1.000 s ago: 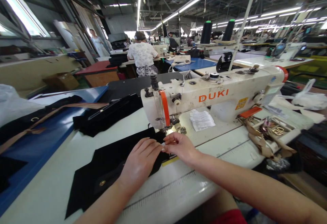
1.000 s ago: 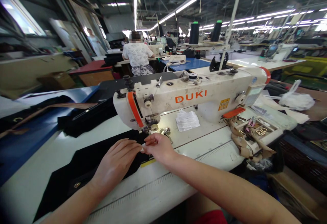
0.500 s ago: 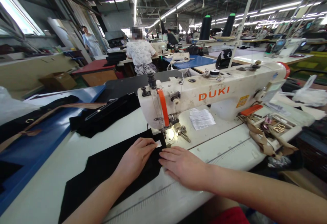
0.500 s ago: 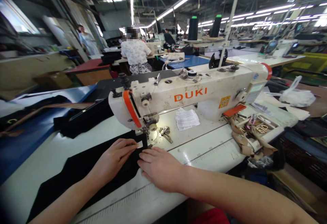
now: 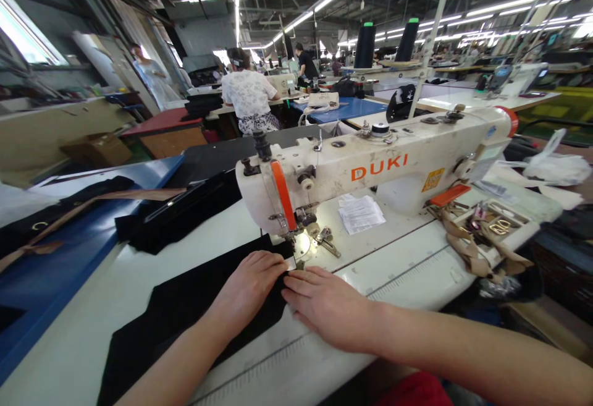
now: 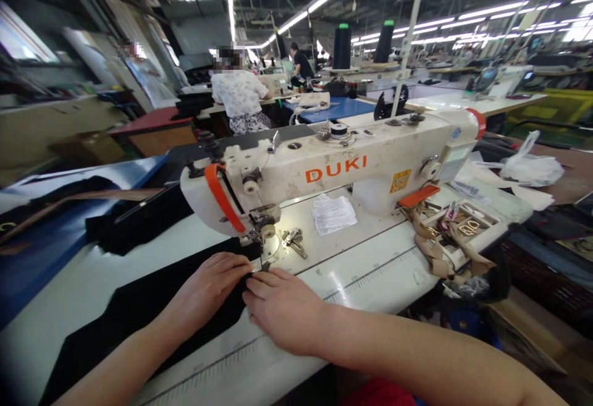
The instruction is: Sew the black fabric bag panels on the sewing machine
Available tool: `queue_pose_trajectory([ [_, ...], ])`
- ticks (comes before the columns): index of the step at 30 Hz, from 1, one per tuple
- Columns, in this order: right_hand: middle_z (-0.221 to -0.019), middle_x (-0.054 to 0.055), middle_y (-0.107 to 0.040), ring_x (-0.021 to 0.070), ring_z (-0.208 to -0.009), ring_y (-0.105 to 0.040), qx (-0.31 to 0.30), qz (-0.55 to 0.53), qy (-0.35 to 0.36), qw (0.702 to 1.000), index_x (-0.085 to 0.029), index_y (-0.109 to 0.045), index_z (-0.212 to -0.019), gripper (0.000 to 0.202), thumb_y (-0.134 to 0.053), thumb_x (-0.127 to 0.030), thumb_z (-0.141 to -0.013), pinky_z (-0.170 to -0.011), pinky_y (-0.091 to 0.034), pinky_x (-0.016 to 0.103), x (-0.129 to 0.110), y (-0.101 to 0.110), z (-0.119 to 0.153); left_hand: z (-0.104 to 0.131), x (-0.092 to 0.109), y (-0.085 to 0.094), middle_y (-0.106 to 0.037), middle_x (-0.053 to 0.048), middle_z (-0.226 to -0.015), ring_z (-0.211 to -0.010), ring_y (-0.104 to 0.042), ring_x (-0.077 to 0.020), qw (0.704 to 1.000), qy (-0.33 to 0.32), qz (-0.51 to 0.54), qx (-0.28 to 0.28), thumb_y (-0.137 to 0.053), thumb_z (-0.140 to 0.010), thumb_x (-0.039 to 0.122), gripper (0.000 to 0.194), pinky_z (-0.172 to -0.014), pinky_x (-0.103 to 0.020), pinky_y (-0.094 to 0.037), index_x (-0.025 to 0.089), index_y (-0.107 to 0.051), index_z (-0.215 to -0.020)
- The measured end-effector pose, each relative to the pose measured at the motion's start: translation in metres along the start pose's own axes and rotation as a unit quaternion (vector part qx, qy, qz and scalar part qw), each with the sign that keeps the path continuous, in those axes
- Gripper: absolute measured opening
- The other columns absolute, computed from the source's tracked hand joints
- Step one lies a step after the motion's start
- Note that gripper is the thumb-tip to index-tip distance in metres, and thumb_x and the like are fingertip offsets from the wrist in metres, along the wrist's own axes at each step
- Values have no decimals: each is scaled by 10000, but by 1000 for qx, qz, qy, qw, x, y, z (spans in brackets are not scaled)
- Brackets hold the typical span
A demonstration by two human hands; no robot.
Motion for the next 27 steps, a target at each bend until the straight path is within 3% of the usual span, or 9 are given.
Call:
queue_pose_trajectory([
  [6, -1197, 123, -635, 237, -1126, -542, 3, 42, 17, 999, -94, -615, -1113, 229, -481, -165, -942, -999, -404, 361, -6, 1, 4, 1, 1, -1, -704, -69, -1009, -937, -638, -189, 999, -23, -7, -21, -415, -915, 107, 310, -862, -363, -501, 191, -662, -1083],
  [27, -1250, 130, -605, 238, -1161, -501, 31, 43, 23, 998, -67, -587, -1181, 298, -446, -182, -946, -1024, -366, 369, -7, 1, 11, 4, 5, -5, -712, -72, -1045, -986, -625, -196, 995, -50, -82, -6, -430, -932, 112, 291, -901, -373, -496, 171, -661, -1098],
])
Point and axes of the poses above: each hand's wrist, its own z-axis away from the middle knuckle, its own y-axis out of the back of the hand, x = y × z, the point moved 10 cm from there along -z, towards the middle knuckle
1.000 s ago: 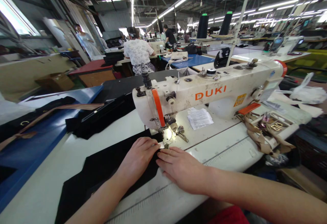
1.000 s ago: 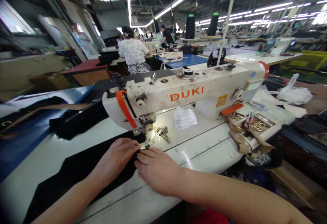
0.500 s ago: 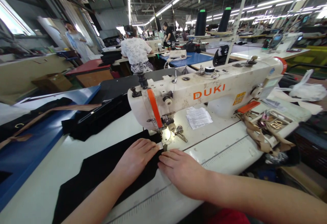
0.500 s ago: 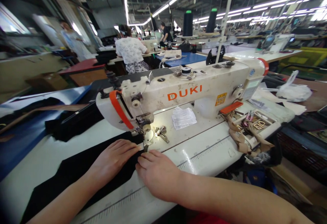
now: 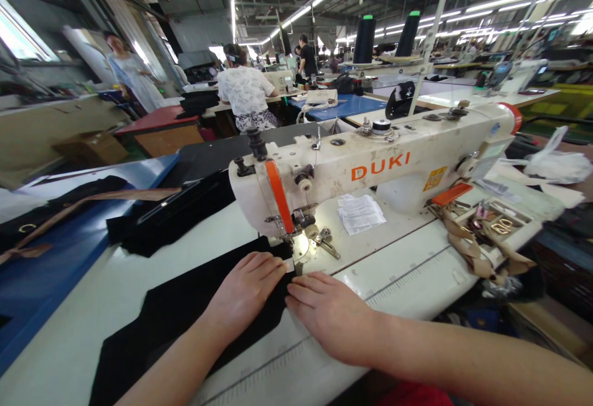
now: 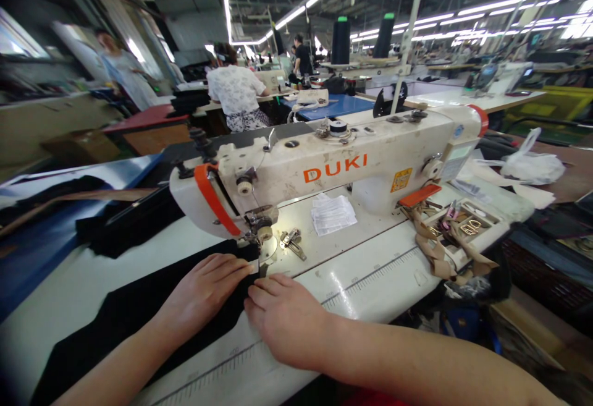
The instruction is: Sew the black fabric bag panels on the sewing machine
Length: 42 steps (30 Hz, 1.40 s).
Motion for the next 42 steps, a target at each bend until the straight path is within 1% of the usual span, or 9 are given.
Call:
queue_pose_trajectory([
  [9, -1231, 122, -617, 238, -1139, -512, 13, 2, 1, 1000, -65, -596, -1160, 293, -437, -181, -943, -1016, -372, 362, 1, 3, 0, -3, 5, 7, -719, -72, -1003, -939, -634, -200, 999, -10, -31, 15, -390, -929, 77, 324, -862, -365, -506, 158, -674, -1063],
  [15, -1230, 121, -614, 239, -1138, -510, 7, -12, -3, 1000, -78, -597, -1152, 270, -468, -184, -940, -1015, -367, 361, 2, 2, 0, -3, 4, 4, -718, -72, -1016, -960, -633, -206, 999, -2, -36, -4, -398, -920, 74, 329, -872, -371, -500, 170, -672, -1075],
  [17, -1193, 109, -631, 226, -1095, -531, -1, -21, 2, 1000, -101, -608, -1127, 239, -479, -181, -943, -988, -384, 348, 5, 3, -2, -4, 5, 5, -719, -73, -1008, -952, -635, -209, 999, -5, -40, -6, -408, -919, 76, 313, -864, -367, -500, 158, -673, -1064],
  [20, -1042, 78, -670, 201, -963, -567, -21, -28, -4, 999, -128, -621, -1077, 185, -511, -166, -933, -907, -422, 322, 20, 2, -10, -7, 7, 7, -718, -75, -988, -941, -635, -212, 999, 1, -39, -8, -417, -922, 95, 292, -864, -369, -501, 150, -676, -1044],
  [25, -894, 69, -650, 207, -878, -550, -41, 12, -40, 998, -137, -645, -959, 119, -536, -173, -928, -826, -434, 337, 53, -3, -26, -8, 9, 8, -715, -95, -1005, -960, -632, -221, 998, 49, -23, -14, -397, -937, 150, 307, -902, -395, -502, 123, -685, -1039],
  [29, -882, 71, -619, 218, -876, -524, -53, 44, -11, 998, -132, -647, -929, 87, -568, -164, -909, -801, -429, 342, 52, -9, -30, 1, 6, 1, -683, -106, -1169, -1092, -607, -236, 993, 115, 9, -39, -411, -942, 253, 347, -986, -428, -469, 134, -643, -1171],
  [33, -875, 67, -612, 218, -890, -512, -45, 50, -5, 998, -143, -642, -910, 82, -567, -176, -913, -812, -419, 344, 51, -8, -30, 11, 3, -8, -611, -96, -1311, -1198, -561, -228, 984, 154, 54, -72, -446, -933, 346, 428, -1046, -421, -430, 162, -557, -1303],
  [37, -875, 75, -617, 214, -904, -511, -43, 42, -8, 998, -137, -650, -886, 103, -556, -169, -914, -817, -412, 340, 57, -7, -32, 8, -2, -14, -597, -104, -1330, -1227, -544, -226, 980, 164, 63, -93, -435, -938, 344, 435, -1061, -424, -414, 155, -546, -1314],
  [42, -858, 80, -610, 207, -867, -523, -53, 41, -26, 997, -125, -652, -880, 133, -525, -136, -915, -788, -408, 340, 69, -8, -34, -2, -9, -15, -615, -120, -1300, -1199, -563, -238, 980, 170, 71, -70, -438, -934, 332, 418, -1038, -455, -433, 144, -567, -1285],
])
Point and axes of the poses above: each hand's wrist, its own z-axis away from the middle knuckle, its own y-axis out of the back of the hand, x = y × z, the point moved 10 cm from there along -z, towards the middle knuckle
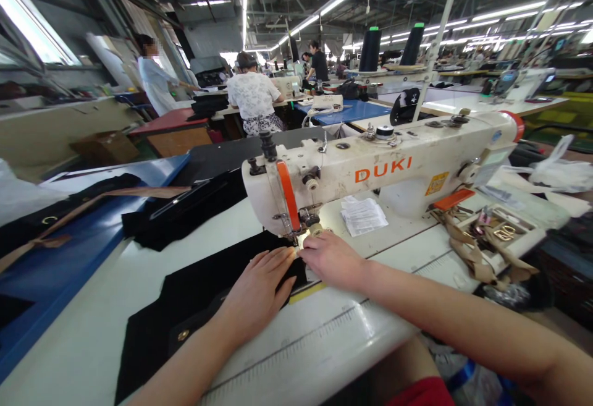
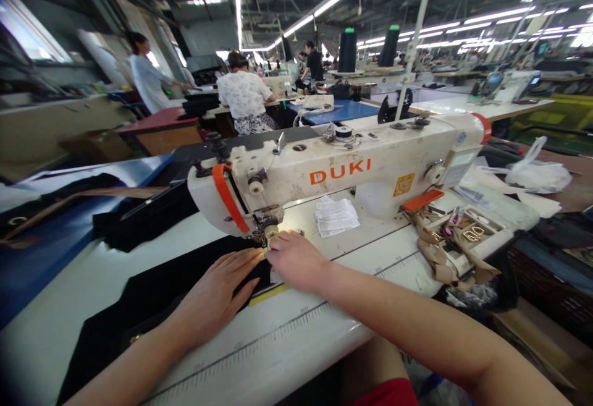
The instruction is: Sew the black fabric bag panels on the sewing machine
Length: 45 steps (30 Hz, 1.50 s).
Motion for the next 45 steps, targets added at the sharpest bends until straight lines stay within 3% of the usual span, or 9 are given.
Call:
queue_pose_trajectory([
  [25, -880, 68, -609, 210, -885, -517, 18, 1, -11, 1000, -130, -639, -897, 104, -538, -144, -917, -820, -401, 353, 2, 0, 3, -2, -2, 1, -619, -110, -1294, -1195, -560, -234, 1000, 2, 20, 22, -459, -925, 315, 411, -1015, -444, -446, 162, -555, -1294],
  [37, -859, 59, -617, 201, -866, -519, 33, -4, -28, 999, -139, -643, -851, 104, -558, -160, -908, -815, -394, 342, 7, -2, 4, -19, -24, -8, -634, -133, -1266, -1187, -571, -258, 1000, 21, -13, 6, -426, -935, 386, 430, -1015, -454, -446, 134, -603, -1235],
  [41, -827, 60, -625, 197, -831, -512, 54, -13, -31, 998, -143, -661, -828, 141, -547, -149, -909, -781, -396, 331, 7, 6, 9, -8, -22, -5, -612, -131, -1301, -1211, -554, -250, 1000, 25, -10, 4, -415, -944, 377, 434, -1022, -452, -440, 132, -582, -1261],
  [45, -803, 65, -627, 192, -804, -505, 89, -41, -30, 995, -152, -673, -819, 182, -521, -158, -919, -773, -405, 326, 3, 17, 16, 22, -12, 4, -583, -106, -1345, -1244, -529, -226, 1000, 28, -7, 2, -435, -941, 358, 439, -1047, -443, -414, 177, -520, -1333],
])
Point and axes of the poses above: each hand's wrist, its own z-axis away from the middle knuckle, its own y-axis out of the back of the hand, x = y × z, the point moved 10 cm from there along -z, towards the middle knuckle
